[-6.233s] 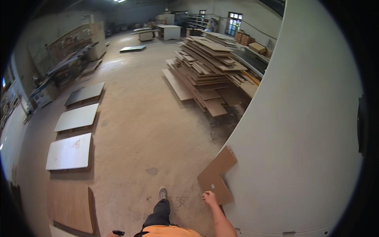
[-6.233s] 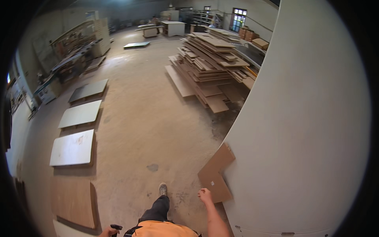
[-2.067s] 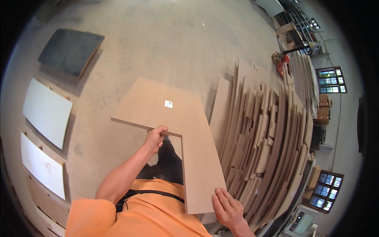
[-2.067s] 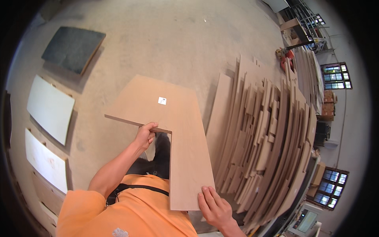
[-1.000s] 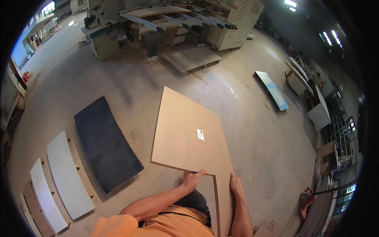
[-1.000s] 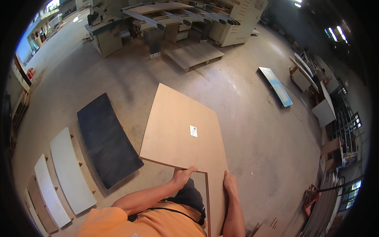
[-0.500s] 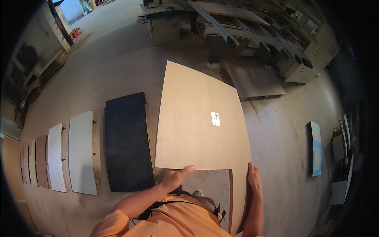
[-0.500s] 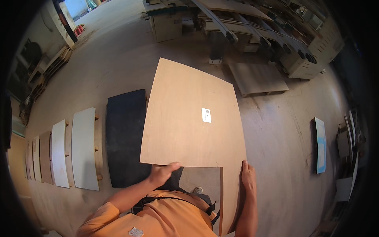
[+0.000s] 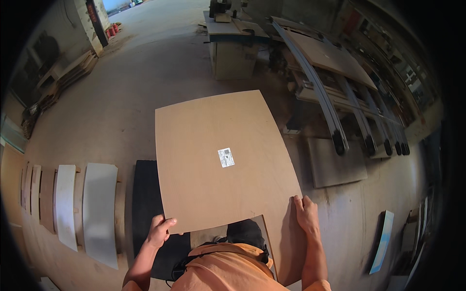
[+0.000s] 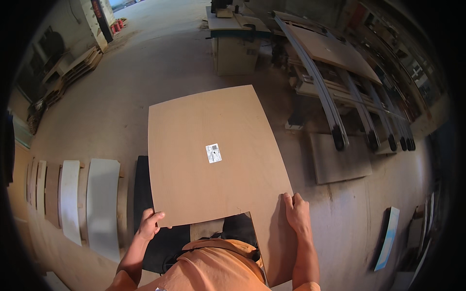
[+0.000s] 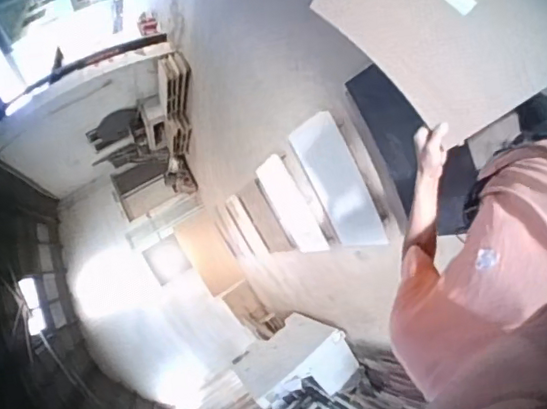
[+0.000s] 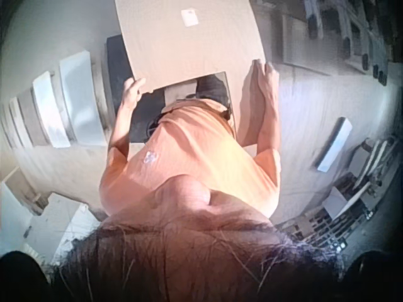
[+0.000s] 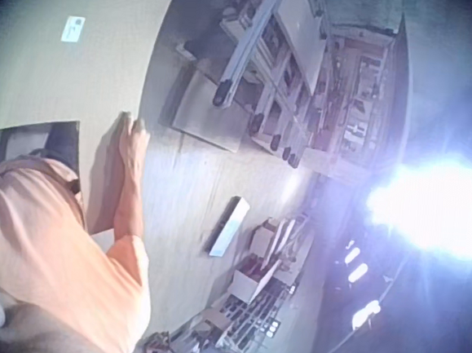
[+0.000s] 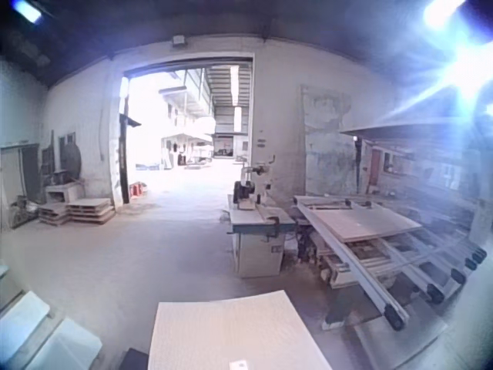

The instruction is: The person loads flat panels onto a CNC machine table, scans barcodes, and operates the control panel to initiate cutting. They then retrieve the processed panels and move them to a staging area.

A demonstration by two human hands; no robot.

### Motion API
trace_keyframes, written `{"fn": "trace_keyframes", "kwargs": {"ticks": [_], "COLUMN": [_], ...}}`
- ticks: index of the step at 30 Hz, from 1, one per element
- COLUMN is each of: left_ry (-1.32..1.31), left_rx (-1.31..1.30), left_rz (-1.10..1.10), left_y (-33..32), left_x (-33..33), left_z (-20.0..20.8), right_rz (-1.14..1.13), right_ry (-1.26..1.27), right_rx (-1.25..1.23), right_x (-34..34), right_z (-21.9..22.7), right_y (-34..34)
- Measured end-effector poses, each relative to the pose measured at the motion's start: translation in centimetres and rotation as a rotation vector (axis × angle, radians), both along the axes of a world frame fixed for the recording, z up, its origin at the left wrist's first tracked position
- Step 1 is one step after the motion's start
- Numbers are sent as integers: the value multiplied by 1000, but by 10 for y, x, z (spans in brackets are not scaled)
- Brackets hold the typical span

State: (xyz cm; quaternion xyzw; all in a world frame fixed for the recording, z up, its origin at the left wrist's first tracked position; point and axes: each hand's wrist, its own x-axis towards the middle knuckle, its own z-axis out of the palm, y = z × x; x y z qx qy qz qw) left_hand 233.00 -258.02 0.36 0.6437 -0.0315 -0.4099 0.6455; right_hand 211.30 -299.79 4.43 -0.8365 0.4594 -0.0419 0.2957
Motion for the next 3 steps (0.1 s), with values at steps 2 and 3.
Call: {"fn": "trace_keyframes", "kwargs": {"ticks": [2, 3], "left_ry": [-33, -73], "left_rx": [6, 79], "left_rz": [35, 99], "left_y": [-19, -26], "left_x": [55, 74], "left_z": [-10, -16], "right_rz": [58, 87], "right_ry": [8, 21], "right_rx": [-8, -21], "right_x": [81, 117], "right_z": [-1, -2], "right_y": [-34, -45]}}
